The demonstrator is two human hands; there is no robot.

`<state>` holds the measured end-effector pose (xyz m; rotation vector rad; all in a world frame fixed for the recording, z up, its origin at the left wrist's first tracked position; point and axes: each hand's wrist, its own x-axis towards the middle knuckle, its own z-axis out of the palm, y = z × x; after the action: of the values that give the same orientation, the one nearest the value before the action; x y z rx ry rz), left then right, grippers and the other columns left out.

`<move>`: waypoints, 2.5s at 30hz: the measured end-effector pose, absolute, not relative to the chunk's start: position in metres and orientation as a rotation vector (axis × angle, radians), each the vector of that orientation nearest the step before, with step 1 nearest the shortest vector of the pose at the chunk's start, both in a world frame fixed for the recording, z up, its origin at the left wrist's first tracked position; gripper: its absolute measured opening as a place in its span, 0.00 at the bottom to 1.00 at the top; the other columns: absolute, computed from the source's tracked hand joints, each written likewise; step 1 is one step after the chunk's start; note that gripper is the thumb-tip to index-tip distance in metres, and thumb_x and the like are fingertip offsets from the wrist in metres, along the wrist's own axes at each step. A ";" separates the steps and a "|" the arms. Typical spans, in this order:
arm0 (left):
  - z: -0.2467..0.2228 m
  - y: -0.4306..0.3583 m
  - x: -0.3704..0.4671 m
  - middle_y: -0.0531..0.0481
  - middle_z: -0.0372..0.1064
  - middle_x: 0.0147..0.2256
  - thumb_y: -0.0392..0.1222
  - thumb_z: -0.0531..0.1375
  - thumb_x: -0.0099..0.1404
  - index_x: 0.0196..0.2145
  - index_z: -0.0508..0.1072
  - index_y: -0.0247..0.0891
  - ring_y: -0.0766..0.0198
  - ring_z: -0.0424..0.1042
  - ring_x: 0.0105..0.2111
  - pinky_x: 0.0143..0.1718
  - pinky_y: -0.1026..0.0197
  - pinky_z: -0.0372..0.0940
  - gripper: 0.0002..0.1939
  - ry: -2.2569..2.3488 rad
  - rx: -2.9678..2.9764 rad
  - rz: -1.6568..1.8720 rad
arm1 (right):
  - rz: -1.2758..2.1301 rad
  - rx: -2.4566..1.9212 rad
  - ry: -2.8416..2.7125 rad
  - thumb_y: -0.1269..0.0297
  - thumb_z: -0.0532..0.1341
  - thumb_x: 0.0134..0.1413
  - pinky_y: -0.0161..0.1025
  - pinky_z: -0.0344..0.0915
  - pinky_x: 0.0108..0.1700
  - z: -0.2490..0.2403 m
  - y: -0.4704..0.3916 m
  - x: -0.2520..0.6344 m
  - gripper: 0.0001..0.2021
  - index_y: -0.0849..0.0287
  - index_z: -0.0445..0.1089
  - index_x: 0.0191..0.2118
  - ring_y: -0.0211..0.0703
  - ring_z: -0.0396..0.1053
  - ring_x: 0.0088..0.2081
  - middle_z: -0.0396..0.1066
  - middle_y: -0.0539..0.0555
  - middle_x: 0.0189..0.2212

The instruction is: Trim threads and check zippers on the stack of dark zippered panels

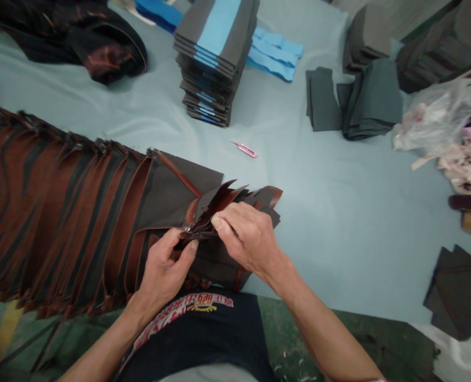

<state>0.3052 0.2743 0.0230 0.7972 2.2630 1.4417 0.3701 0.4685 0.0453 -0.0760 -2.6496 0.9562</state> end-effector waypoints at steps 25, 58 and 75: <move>0.027 0.281 0.337 0.54 0.77 0.29 0.29 0.56 0.61 0.34 0.76 0.40 0.63 0.76 0.31 0.35 0.62 0.68 0.10 1.999 0.511 1.368 | 1.967 -0.911 -2.557 0.55 0.54 0.75 0.37 0.48 0.25 0.004 0.472 0.261 0.26 0.55 0.56 0.21 0.33 0.50 0.21 0.52 0.43 0.17; 0.025 0.285 0.313 0.52 0.80 0.40 0.31 0.61 0.69 0.41 0.77 0.40 0.64 0.79 0.41 0.44 0.62 0.72 0.07 2.237 0.526 1.620 | 0.692 0.000 -2.471 0.58 0.65 0.66 0.45 0.65 0.36 0.012 0.469 0.387 0.07 0.52 0.72 0.37 0.44 0.73 0.32 0.80 0.50 0.30; 0.031 0.287 0.297 0.47 0.77 0.46 0.32 0.65 0.66 0.48 0.73 0.40 0.59 0.77 0.47 0.51 0.55 0.72 0.13 2.513 0.828 1.476 | 1.338 -0.149 -2.722 0.66 0.60 0.70 0.41 0.72 0.44 0.051 0.455 0.359 0.08 0.59 0.77 0.39 0.45 0.78 0.41 0.81 0.55 0.38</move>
<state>0.2973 0.2873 0.0313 0.8279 2.5127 1.4761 0.3592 0.4554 0.0508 -0.1488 -2.7215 1.3381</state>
